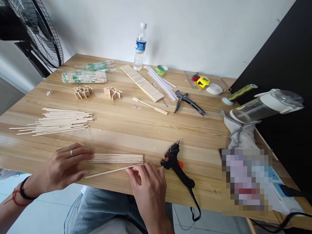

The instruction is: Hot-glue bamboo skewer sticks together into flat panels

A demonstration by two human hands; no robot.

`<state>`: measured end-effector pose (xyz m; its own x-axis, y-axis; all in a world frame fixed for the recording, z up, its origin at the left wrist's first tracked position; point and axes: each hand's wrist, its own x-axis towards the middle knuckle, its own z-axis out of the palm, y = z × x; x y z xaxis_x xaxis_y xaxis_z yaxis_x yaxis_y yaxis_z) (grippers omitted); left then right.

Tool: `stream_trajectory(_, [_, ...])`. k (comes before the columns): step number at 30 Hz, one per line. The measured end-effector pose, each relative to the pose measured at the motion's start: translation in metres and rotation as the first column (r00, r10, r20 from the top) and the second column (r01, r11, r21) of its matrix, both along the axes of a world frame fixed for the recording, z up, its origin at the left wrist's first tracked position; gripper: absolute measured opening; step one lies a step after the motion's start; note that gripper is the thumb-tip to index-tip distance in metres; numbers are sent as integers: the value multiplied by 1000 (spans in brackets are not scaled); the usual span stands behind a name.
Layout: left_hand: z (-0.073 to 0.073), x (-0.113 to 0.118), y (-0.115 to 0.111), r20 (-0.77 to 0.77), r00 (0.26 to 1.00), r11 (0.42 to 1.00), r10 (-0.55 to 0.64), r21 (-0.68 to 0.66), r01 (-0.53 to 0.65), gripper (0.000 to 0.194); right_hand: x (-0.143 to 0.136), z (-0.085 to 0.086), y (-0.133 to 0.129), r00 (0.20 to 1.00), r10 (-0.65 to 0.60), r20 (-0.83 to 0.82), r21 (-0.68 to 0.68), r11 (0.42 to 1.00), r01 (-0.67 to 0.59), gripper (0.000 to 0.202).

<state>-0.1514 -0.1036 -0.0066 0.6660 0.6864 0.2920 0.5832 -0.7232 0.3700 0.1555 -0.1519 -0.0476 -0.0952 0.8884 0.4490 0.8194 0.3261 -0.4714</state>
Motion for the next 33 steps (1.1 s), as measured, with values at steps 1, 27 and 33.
stream_trajectory(1, [0, 1, -1, -6, 1000, 1000, 19, 2, -19, 27, -1, -1, 0, 1000, -6, -6, 2, 1000, 6, 28])
stream_trajectory(27, [-10, 12, -9, 40, 990, 991, 134, -7, -134, 14, 50, 17, 36, 954, 290, 80, -188, 944, -271, 31])
stream_trajectory(33, [-10, 13, -7, 37, 990, 991, 133, -19, -132, 14, 50, 23, 44, 939, 338, 71, -213, 924, -316, 23])
